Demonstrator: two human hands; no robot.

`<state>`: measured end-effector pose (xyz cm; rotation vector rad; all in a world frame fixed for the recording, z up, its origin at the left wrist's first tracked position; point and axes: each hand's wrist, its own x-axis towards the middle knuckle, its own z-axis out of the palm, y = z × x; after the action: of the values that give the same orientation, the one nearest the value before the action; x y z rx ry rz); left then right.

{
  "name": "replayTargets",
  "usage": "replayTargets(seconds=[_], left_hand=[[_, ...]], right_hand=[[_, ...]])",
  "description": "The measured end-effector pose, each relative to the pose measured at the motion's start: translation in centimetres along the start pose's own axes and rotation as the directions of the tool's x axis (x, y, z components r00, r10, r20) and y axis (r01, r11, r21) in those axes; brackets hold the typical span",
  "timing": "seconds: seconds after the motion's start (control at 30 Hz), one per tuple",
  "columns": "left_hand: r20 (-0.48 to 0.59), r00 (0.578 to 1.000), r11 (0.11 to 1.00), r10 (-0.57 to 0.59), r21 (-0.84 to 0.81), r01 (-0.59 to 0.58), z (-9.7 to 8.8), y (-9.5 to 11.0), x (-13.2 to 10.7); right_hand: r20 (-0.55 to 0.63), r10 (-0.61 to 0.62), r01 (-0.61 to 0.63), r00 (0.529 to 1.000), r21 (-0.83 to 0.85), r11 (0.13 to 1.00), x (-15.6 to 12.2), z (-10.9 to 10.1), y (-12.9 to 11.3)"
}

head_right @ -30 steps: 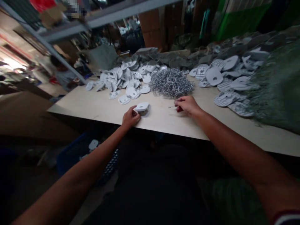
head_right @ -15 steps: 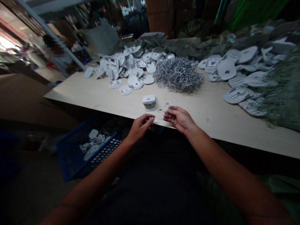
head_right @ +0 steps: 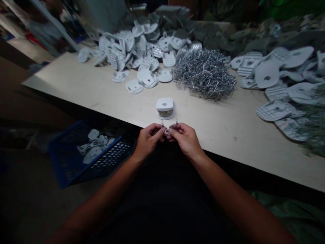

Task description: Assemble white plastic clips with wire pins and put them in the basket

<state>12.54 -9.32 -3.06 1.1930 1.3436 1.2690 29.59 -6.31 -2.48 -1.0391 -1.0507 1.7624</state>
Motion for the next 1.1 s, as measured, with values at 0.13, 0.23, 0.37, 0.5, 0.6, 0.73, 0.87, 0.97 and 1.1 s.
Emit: replayTargets(seconds=[0.13, 0.23, 0.37, 0.5, 0.6, 0.73, 0.87, 0.97, 1.1], left_hand=[[0.001, 1.0, 0.998, -0.029, 0.062, 0.029, -1.2, -0.3, 0.7], [0.02, 1.0, 0.99, -0.015, 0.142, 0.012, -1.9, -0.3, 1.2], [0.055, 0.998, 0.977, 0.01, 0.214, -0.021, -2.6, 0.0, 2.0], [0.069, 0.997, 0.963, 0.031, 0.266, -0.048, -3.2, 0.3, 2.7], [0.078, 0.997, 0.949, 0.025, 0.31, -0.048, -3.7, 0.4, 3.1], [0.108, 0.994, 0.941, 0.0, 0.338, -0.037, -4.0, 0.5, 3.6], [0.129, 0.991, 0.925, -0.023, 0.378, -0.028, -4.1, 0.7, 4.2], [0.14, 0.99, 0.922, -0.036, 0.386, -0.021, -4.3, 0.8, 4.6], [0.131, 0.991, 0.924, -0.027, 0.381, -0.025, -4.4, 0.7, 4.7]], right_hand=[[0.004, 0.049, -0.049, 0.999, -0.074, 0.996, 1.0, -0.6, -0.9], [-0.029, 0.101, -0.103, 0.994, -0.085, 0.991, 1.8, -1.0, -1.4], [-0.026, 0.09, -0.093, 0.996, -0.137, 0.986, 2.9, -1.1, -1.8], [0.013, 0.09, -0.086, 0.996, -0.184, 0.979, 3.9, -1.1, -2.1], [0.018, 0.113, -0.107, 0.993, -0.194, 0.975, 4.5, -1.1, -2.2], [0.017, 0.142, -0.136, 0.99, -0.193, 0.972, 4.9, -1.1, -2.1], [-0.003, 0.176, -0.174, 0.984, -0.178, 0.968, 5.2, -1.3, -2.1], [-0.003, 0.211, -0.208, 0.978, -0.173, 0.963, 5.5, -1.4, -2.1], [-0.001, 0.24, -0.237, 0.971, -0.149, 0.96, 5.8, -1.4, -2.3]])
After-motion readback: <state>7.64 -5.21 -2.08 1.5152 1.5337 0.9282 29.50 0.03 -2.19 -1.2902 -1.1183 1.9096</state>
